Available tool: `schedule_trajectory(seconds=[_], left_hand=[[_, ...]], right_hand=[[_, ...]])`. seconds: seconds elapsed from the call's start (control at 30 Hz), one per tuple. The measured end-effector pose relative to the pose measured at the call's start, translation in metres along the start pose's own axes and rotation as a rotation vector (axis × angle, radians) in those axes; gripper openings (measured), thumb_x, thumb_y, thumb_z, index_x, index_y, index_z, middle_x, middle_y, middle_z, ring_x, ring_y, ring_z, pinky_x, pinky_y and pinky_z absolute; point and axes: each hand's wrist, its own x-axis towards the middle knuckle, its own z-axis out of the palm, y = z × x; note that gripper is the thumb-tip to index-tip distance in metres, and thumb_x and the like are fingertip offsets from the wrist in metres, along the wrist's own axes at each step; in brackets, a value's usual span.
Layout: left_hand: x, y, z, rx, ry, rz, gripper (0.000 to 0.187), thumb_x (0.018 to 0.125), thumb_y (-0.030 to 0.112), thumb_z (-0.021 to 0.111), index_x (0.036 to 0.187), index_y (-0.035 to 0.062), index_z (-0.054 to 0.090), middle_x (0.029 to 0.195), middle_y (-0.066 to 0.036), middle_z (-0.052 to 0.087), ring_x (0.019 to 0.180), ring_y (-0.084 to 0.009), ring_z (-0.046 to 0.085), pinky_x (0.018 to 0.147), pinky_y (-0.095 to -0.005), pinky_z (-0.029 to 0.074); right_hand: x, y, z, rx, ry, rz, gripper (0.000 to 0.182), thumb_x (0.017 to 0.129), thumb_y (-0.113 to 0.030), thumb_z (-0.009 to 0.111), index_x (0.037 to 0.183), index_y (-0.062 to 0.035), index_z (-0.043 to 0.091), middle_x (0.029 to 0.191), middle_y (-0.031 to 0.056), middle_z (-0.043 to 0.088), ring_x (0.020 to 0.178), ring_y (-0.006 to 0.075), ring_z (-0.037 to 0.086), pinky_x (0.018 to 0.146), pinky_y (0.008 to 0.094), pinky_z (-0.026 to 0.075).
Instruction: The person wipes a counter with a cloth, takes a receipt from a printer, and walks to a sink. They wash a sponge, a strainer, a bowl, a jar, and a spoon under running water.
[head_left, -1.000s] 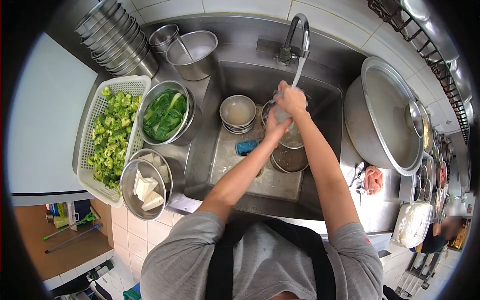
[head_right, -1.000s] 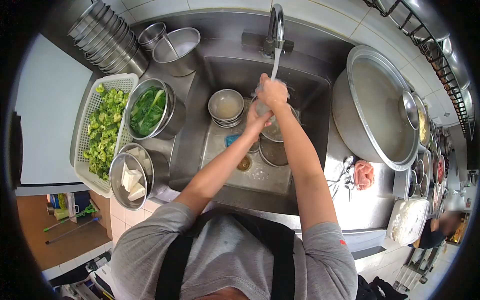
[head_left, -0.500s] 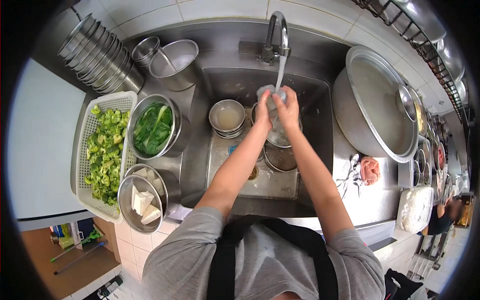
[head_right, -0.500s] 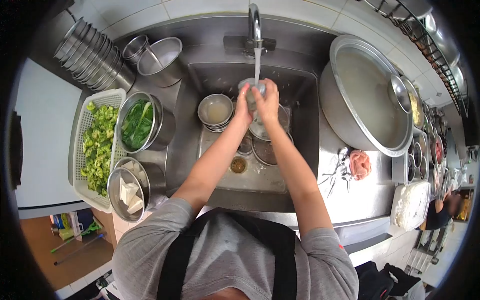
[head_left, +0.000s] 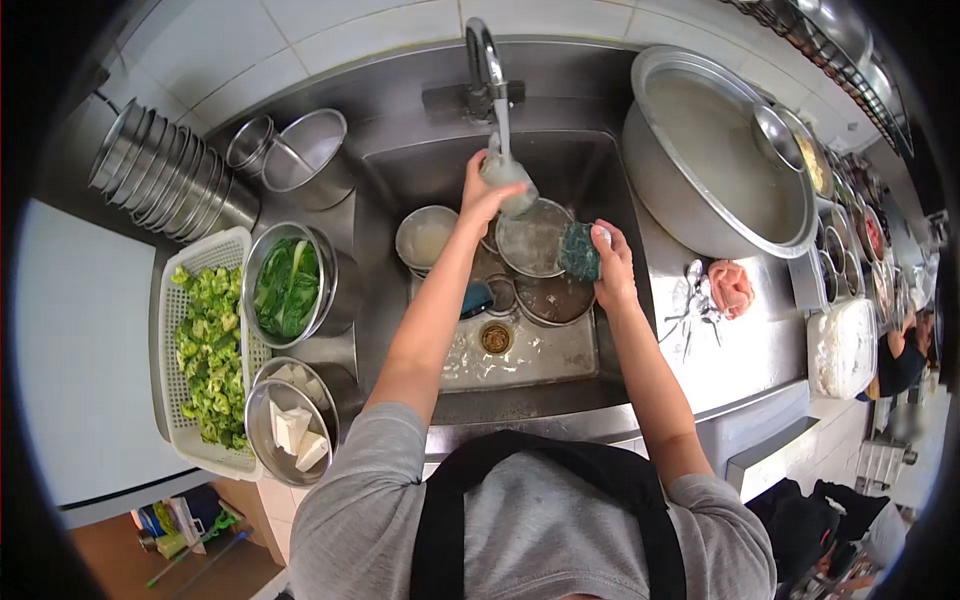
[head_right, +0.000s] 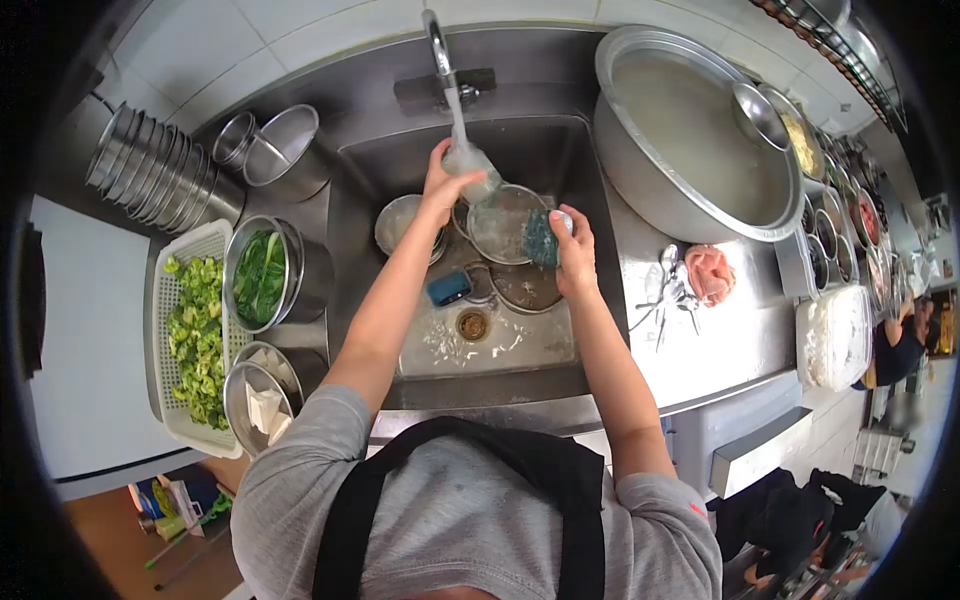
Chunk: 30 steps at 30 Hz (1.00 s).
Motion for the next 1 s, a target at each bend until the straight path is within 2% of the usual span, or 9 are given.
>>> schedule_trajectory(seconds=[0.13,0.27,0.37,0.47,0.57,0.63,0.8,0.87,1.0], left_hand=[[0.015,-0.049,-0.003,-0.964,-0.241,-0.505,0.062,0.067,0.04,0.07,0.117,0.0135,0.044,0.109,-0.012,0.054,0.097,-0.0231,0.055,0.074,-0.0418,0.048],[0.002,-0.039,0.006,-0.433,-0.206,-0.596,0.07,0.065,0.047,0.069,0.12,0.0136,0.042,0.105,-0.008,0.056,0.091,-0.0247,0.058,0.07,-0.0418,0.049],[-0.028,0.011,0.014,0.813,-0.019,0.201,0.099,0.054,0.024,0.08,0.133,0.0104,0.022,0.113,-0.017,0.052,0.1,-0.0297,0.054,0.086,-0.0388,0.042],[-0.004,-0.012,0.008,0.542,0.12,0.29,0.102,0.05,0.014,0.081,0.132,0.0078,0.021,0.114,-0.017,0.052,0.102,-0.0333,0.052,0.09,-0.0374,0.04],[0.008,-0.038,0.01,-0.643,-0.087,-0.4,0.067,0.068,0.032,0.073,0.12,0.005,0.042,0.11,-0.017,0.053,0.098,-0.0322,0.054,0.081,-0.0416,0.049],[-0.006,-0.046,0.021,-0.944,-0.232,-0.536,0.062,0.073,0.047,0.064,0.114,0.0034,0.048,0.108,-0.017,0.054,0.095,-0.0325,0.057,0.071,-0.0379,0.055],[-0.037,-0.048,0.076,-0.765,-0.329,-0.592,0.066,0.071,0.055,0.062,0.113,0.0057,0.048,0.104,-0.014,0.057,0.091,-0.0304,0.059,0.066,-0.033,0.055],[-0.053,-0.041,0.11,-0.503,-0.489,-0.533,0.059,0.073,0.048,0.065,0.113,0.0092,0.046,0.105,-0.01,0.057,0.09,-0.024,0.06,0.07,-0.0307,0.052],[-0.091,-0.025,0.197,0.321,-0.421,0.421,0.076,0.052,0.018,0.081,0.115,-0.0004,0.043,0.103,-0.012,0.057,0.092,-0.0235,0.058,0.077,-0.0334,0.048]], right_hand=[[-0.012,-0.007,-0.022,0.35,-0.064,0.162,0.037,0.08,-0.027,0.062,0.105,-0.0019,0.052,0.101,0.0099,0.058,0.097,0.0219,0.054,0.087,0.0335,0.042],[-0.038,-0.03,-0.038,0.714,-0.049,0.25,0.034,0.081,-0.032,0.057,0.102,-0.0047,0.054,0.103,0.0125,0.059,0.099,0.0282,0.055,0.09,0.0436,0.041],[-0.061,-0.044,-0.055,0.708,-0.139,0.316,0.043,0.081,-0.038,0.054,0.108,-0.0038,0.052,0.109,0.0149,0.056,0.104,0.0323,0.052,0.091,0.0532,0.038],[-0.08,-0.044,-0.066,0.65,-0.112,0.346,0.05,0.081,-0.041,0.052,0.113,-0.0031,0.05,0.112,0.0165,0.055,0.106,0.034,0.05,0.09,0.058,0.035],[-0.092,-0.034,-0.077,0.595,-0.131,0.338,0.05,0.082,-0.041,0.05,0.115,-0.003,0.049,0.112,0.0165,0.055,0.105,0.0331,0.052,0.089,0.0548,0.038],[-0.097,-0.031,-0.086,0.561,-0.199,0.33,0.05,0.083,-0.04,0.049,0.116,-0.0031,0.048,0.112,0.0162,0.055,0.104,0.0319,0.052,0.089,0.0523,0.04],[-0.113,-0.039,-0.112,0.504,-0.167,0.315,0.051,0.082,-0.037,0.05,0.12,-0.0025,0.045,0.115,0.0145,0.053,0.102,0.0277,0.054,0.087,0.0459,0.042],[-0.118,-0.04,-0.12,0.421,-0.182,0.268,0.053,0.082,-0.036,0.052,0.122,-0.0024,0.043,0.116,0.0136,0.053,0.103,0.0256,0.053,0.088,0.0418,0.042],[-0.127,-0.041,-0.139,0.31,-0.259,0.269,0.06,0.079,-0.035,0.055,0.126,-0.0016,0.039,0.119,0.0126,0.05,0.105,0.0225,0.052,0.09,0.0356,0.041]])
